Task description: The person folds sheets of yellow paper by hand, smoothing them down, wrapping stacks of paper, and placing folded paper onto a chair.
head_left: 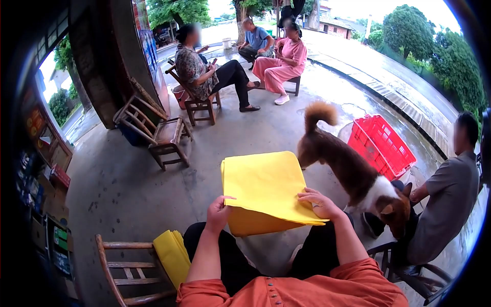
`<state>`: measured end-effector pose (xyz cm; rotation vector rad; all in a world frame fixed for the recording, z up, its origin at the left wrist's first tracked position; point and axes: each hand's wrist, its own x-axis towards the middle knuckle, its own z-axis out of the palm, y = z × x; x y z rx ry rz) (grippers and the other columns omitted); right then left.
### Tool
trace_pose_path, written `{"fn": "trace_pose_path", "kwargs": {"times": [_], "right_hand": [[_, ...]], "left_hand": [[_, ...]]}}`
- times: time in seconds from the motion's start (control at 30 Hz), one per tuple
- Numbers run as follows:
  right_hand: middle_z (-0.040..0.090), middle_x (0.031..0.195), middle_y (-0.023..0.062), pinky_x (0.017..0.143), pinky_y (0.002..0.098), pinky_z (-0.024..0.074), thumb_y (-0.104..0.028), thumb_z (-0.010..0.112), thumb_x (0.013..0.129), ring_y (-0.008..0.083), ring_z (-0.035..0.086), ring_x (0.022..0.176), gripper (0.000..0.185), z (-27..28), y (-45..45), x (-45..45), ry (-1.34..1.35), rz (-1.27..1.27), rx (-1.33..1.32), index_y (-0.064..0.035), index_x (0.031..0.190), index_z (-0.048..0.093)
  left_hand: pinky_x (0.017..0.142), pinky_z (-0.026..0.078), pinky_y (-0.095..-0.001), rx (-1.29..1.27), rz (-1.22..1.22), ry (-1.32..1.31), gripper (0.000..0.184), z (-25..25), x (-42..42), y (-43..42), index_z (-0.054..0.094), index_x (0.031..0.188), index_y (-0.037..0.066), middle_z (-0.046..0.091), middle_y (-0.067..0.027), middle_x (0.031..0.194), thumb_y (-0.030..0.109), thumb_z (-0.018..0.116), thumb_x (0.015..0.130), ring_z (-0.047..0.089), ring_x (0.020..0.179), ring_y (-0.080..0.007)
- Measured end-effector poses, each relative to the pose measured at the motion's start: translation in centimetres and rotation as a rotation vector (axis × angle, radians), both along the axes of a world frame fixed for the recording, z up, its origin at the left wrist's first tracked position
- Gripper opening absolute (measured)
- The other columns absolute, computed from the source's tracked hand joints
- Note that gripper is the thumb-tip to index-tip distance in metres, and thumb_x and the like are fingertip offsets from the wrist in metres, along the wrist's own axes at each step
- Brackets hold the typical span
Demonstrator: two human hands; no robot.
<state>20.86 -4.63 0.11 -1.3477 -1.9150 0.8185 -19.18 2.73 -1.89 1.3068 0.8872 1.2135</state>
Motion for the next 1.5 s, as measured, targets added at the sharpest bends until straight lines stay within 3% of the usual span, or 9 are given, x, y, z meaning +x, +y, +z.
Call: {"fn": "trace_pose_path", "kwargs": {"times": [0.3, 0.47, 0.57, 0.6, 0.7, 0.9, 1.03, 1.37, 1.5], "right_hand": [[0.054, 0.151, 0.002, 0.125, 0.0403, 0.0239, 0.005, 0.076, 0.08, 0.0297, 0.018, 0.156, 0.061, 0.2, -3.6, 0.6, 0.3, 0.042, -0.176, -0.0171, 0.137, 0.065], [0.067, 0.131, 0.0038, 0.117, 0.0369, 0.0362, -0.004, 0.073, 0.091, 0.0257, 0.046, 0.141, 0.027, -2.5, -2.7, 0.1, 0.447, -0.147, -0.064, -0.0105, 0.116, 0.075], [0.07, 0.125, 0.0061, 0.11, 0.0358, 0.0423, -0.001, 0.07, 0.091, 0.0238, 0.055, 0.131, 0.025, -2.0, -2.4, 0.1, 0.435, -0.24, -0.035, -0.0084, 0.114, 0.075], [0.07, 0.125, 0.0061, 0.11, 0.0358, 0.0423, -0.001, 0.07, 0.091, 0.0238, 0.055, 0.131, 0.025, -1.9, -2.3, 0.3, 0.437, -0.24, -0.034, -0.0084, 0.114, 0.075], [0.072, 0.12, 0.0058, 0.108, 0.0351, 0.0445, 0.002, 0.07, 0.088, 0.023, 0.058, 0.125, 0.024, -1.3, -2.0, 0.4, 0.436, -0.201, -0.015, -0.0078, 0.108, 0.076], [0.074, 0.114, 0.0043, 0.103, 0.0353, 0.049, 0.004, 0.071, 0.084, 0.0235, 0.063, 0.114, 0.018, -0.4, 0.7, -0.1, 0.182, -0.232, 0.191, -0.0081, 0.097, 0.075], [0.074, 0.11, 0.0035, 0.096, 0.0326, 0.0512, 0.001, 0.068, 0.088, 0.0202, 0.065, 0.107, 0.016, -2.2, 2.8, 0.2, 0.18, -0.283, 0.259, -0.0075, 0.101, 0.074], [0.067, 0.104, 0.0007, 0.076, 0.0273, 0.0486, -0.02, 0.054, 0.103, 0.01, 0.062, 0.087, 0.018, -6.6, -2.5, -1.4, 0.904, -0.798, -0.251, -0.0077, 0.113, 0.064], [0.067, 0.1, 0.0004, 0.078, 0.027, 0.0489, -0.019, 0.056, 0.103, 0.01, 0.061, 0.088, 0.017, -5.4, -4.3, -1.8, 0.879, -0.776, -0.236, -0.0074, 0.112, 0.065]], "left_hand": [[0.074, 0.054, -0.0254, -0.151, 0.058, 0.119, 0.011, 1.6, 0.0, 0.5, 0.068, 0.106, 0.002, 0.07, -0.0017, 0.089, 0.009, 0.065, 0.098, 0.067, 0.077, -0.0117], [0.084, 0.055, -0.0274, -0.156, -0.055, 0.014, 0.015, 0.2, -1.1, 1.1, 0.069, 0.109, 0.001, 0.072, -0.0044, 0.101, 0.011, 0.069, 0.096, 0.068, 0.088, -0.0127], [0.089, 0.055, -0.0285, -0.048, -0.087, 0.066, 0.022, 0.7, -1.2, 0.2, 0.071, 0.115, 0.003, 0.072, -0.0053, 0.107, 0.007, 0.072, 0.094, 0.069, 0.096, -0.0147], [0.094, 0.054, -0.0291, -0.284, -0.234, -0.074, 0.026, 1.6, -1.8, -0.3, 0.073, 0.117, 0.005, 0.071, -0.0059, 0.113, 0.003, 0.073, 0.091, 0.068, 0.104, -0.0162], [0.095, 0.054, -0.03, 0.14, -0.178, 0.277, 0.021, 1.0, -2.1, -0.4, 0.076, 0.107, 0.004, 0.071, -0.0081, 0.115, -0.002, 0.073, 0.087, 0.067, 0.108, -0.0189], [0.098, 0.054, -0.0314, -0.032, -0.148, -0.07, 0.018, 0.4, -1.1, 1.4, 0.074, 0.106, 0.002, 0.068, -0.0102, 0.122, -0.004, 0.067, 0.09, 0.065, 0.11, -0.0206], [0.099, 0.054, -0.034, 0.233, -0.028, 0.109, 0.018, -1.4, -0.6, 2.6, 0.074, 0.108, 0.002, 0.069, -0.0131, 0.122, -0.001, 0.067, 0.091, 0.066, 0.111, -0.0227], [0.102, 0.051, -0.0368, 0.531, 0.172, 0.441, 0.019, -2.4, 0.7, 1.9, 0.072, 0.109, 0.001, 0.067, -0.0168, 0.124, 0.003, 0.065, 0.091, 0.065, 0.114, -0.0273], [0.104, 0.05, -0.038, 0.262, 0.079, 0.219, 0.017, -2.2, -0.2, 2.3, 0.071, 0.106, 0.0, 0.065, -0.0157, 0.127, -0.001, 0.062, 0.091, 0.062, 0.116, -0.0258]]}}
